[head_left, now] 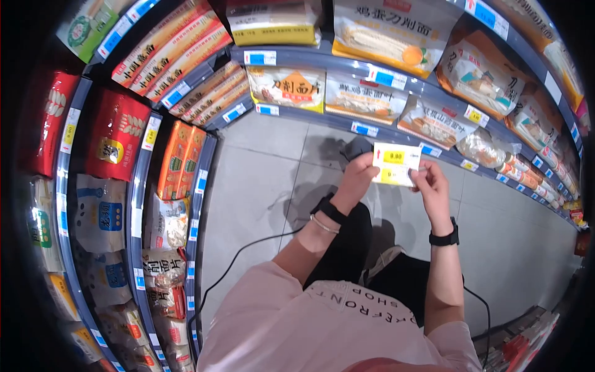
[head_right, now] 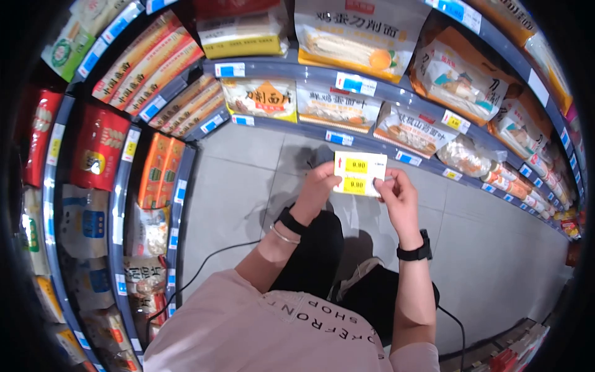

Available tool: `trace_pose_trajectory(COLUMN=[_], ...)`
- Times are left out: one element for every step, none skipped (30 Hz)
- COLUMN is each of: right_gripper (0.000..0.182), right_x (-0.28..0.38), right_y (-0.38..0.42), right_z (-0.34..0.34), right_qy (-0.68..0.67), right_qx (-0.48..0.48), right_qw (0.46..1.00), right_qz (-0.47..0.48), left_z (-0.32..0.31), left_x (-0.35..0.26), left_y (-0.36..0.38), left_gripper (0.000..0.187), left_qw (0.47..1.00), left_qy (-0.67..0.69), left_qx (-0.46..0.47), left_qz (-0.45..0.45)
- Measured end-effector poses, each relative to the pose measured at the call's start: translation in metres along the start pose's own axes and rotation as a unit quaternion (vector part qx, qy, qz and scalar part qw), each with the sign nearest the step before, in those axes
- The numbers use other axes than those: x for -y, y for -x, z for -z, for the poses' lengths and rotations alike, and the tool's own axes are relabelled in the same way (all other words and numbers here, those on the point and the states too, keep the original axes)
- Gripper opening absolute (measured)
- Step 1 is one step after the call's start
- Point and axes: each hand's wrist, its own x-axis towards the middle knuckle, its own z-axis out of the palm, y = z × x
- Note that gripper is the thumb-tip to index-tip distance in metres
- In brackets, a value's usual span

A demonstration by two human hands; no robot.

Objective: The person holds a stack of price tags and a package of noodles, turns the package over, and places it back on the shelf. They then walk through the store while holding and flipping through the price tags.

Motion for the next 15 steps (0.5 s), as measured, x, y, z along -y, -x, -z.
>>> trace_pose_trajectory(right_gripper=[0.018,0.018,0.019,0.019,0.02,0.02,0.021,0.021,0.021,0.02,0.018,0.018,0.016,0.015,0.012], right_x=[0.001,0.001,0.0,0.0,0.001,0.004,0.006,0.008,0.01,0.012,0.013,0.013,0.013,0.012,0.011], right_y=[0.0,-0.001,-0.001,-0.001,0.0,0.001,0.002,0.002,0.002,0.002,0.002,0.002,0.002,0.002,0.001], right_z=[-0.001,0.0,0.002,0.002,0.0,0.0,0.0,-0.001,-0.001,-0.001,-0.001,-0.001,-0.001,0.0,0.001], right_qy=[-0.014,-0.02,-0.019,-0.019,-0.019,-0.023,-0.018,-0.013,-0.015,-0.021,-0.027,-0.028,-0.048,-0.067,-0.072], right_qx=[-0.003,-0.003,0.009,0.02,0.014,0.015,0.017,0.018,0.02,0.025,0.03,0.032,0.029,0.026,0.032], right_qw=[1.0,1.0,1.0,1.0,1.0,0.999,1.0,1.0,1.0,0.999,0.999,0.999,0.998,0.997,0.997], right_qz=[-0.004,0.012,0.008,0.003,0.004,0.015,0.005,-0.008,-0.001,-0.011,-0.022,-0.019,-0.024,-0.03,-0.025], left_z=[0.0,0.0,-0.003,-0.006,-0.007,-0.006,-0.004,-0.002,-0.004,-0.005,-0.006,-0.006,-0.006,-0.006,-0.007], left_x=[0.005,0.009,0.006,0.001,-0.003,-0.004,-0.002,-0.002,-0.007,-0.012,-0.012,-0.012,-0.012,-0.013,-0.015], left_y=[-0.001,-0.002,0.0,0.001,0.002,0.001,0.001,0.0,0.001,0.003,0.002,0.003,0.003,0.003,0.003], left_gripper=[0.026,0.026,0.026,0.025,0.024,0.024,0.025,0.026,0.026,0.026,0.026,0.025,0.025,0.025,0.025], left_qw=[1.0,1.0,1.0,1.0,0.999,0.999,1.0,0.999,0.999,0.999,1.0,0.999,0.999,0.999,1.0], left_qy=[0.008,0.015,0.007,0.022,0.036,0.03,0.007,-0.016,-0.01,-0.003,-0.005,0.0,0.006,0.004,-0.001], left_qx=[0.0,-0.001,-0.001,-0.008,-0.013,-0.014,0.001,0.015,0.018,0.02,0.019,0.023,0.027,0.025,0.026], left_qz=[0.007,0.014,0.002,0.009,0.015,0.005,0.014,0.025,0.025,0.026,0.022,0.022,0.022,0.02,0.018])
